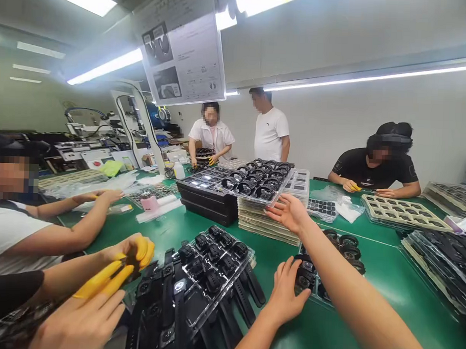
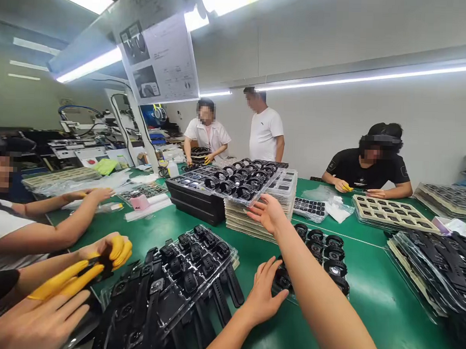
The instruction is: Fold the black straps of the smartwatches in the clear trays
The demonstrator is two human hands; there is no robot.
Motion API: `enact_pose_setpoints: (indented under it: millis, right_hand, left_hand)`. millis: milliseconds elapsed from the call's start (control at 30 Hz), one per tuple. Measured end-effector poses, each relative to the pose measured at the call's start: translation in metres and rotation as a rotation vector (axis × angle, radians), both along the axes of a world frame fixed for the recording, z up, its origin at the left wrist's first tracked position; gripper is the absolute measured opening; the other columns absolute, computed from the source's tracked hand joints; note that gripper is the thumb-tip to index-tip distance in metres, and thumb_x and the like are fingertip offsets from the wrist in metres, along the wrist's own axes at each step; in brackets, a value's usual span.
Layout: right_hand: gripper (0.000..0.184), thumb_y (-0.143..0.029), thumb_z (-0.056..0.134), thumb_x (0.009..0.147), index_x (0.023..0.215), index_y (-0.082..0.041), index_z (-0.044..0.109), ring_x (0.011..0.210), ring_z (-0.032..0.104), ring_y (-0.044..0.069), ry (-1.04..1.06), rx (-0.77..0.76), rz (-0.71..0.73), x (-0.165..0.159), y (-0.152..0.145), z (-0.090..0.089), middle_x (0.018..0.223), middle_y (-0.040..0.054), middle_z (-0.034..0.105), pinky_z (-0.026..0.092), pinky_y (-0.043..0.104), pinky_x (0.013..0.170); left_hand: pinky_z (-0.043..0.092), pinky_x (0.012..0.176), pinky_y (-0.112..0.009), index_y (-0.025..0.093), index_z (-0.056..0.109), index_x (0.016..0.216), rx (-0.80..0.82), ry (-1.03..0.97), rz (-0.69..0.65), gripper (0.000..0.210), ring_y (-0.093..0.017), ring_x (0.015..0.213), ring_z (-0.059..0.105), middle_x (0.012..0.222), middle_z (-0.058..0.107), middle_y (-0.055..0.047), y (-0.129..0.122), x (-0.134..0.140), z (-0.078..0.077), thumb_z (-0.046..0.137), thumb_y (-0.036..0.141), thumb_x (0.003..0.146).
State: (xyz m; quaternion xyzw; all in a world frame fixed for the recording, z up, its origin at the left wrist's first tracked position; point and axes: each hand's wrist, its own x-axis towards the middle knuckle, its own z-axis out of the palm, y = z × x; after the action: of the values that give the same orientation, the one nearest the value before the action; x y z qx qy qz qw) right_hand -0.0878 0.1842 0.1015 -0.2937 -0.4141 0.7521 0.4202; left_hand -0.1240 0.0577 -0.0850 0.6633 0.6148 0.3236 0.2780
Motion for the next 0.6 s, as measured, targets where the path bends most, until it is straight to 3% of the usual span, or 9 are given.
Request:
enact_pose_setpoints:
  millis: [133, 267, 467, 600]
  right_hand:
    - [0.030, -0.036, 0.064, 0.101, 0.124, -0.016, 0.063, 0.095, 0.070, 0.021, 0.110, -0.038, 0.023, -0.027, 0.013, 0.005, 0.118, 0.0082, 0.068, 0.061, 0.040, 0.081]
    - [0.029, -0.033, 0.065, 0.101, 0.124, -0.016, 0.063, 0.093, 0.070, 0.020, 0.190, -0.016, -0.018, -0.034, 0.016, 0.008, 0.118, 0.0080, 0.067, 0.061, 0.038, 0.079]
    - [0.006, -0.020, 0.062, 0.098, 0.099, -0.017, 0.067, 0.070, 0.070, 0.014, 0.300, 0.100, -0.024, -0.009, 0.009, 0.029, 0.092, 0.0021, 0.075, 0.061, 0.027, 0.061]
    - [0.010, -0.014, 0.060, 0.091, 0.088, -0.020, 0.067, 0.066, 0.071, 0.015, 0.325, 0.140, -0.039, 0.021, -0.004, 0.038, 0.083, 0.0002, 0.079, 0.062, 0.024, 0.055]
  left_hand:
    - [0.024, 0.124, -0.057, 0.016, 0.050, 0.147, 0.133, -0.103, 0.064, 0.065, -0.036, 0.146, 0.033, 0.158, 0.045, -0.016, 0.005, -0.005, -0.008, 0.061, 0.030, 0.084]
    - [0.029, 0.121, -0.059, 0.012, 0.059, 0.138, 0.216, -0.212, 0.110, 0.058, -0.037, 0.138, 0.042, 0.145, 0.055, -0.019, 0.009, -0.006, -0.011, 0.062, 0.028, 0.082]
    - [0.034, 0.117, -0.056, 0.018, 0.067, 0.124, 0.296, -0.428, 0.208, 0.048, -0.035, 0.129, 0.050, 0.131, 0.065, -0.016, 0.013, -0.011, -0.001, 0.070, 0.033, 0.078]
    - [0.041, 0.109, -0.058, 0.019, 0.064, 0.118, 0.315, -0.662, 0.323, 0.050, -0.037, 0.124, 0.055, 0.128, 0.064, -0.019, 0.020, -0.027, 0.014, 0.069, 0.053, 0.082]
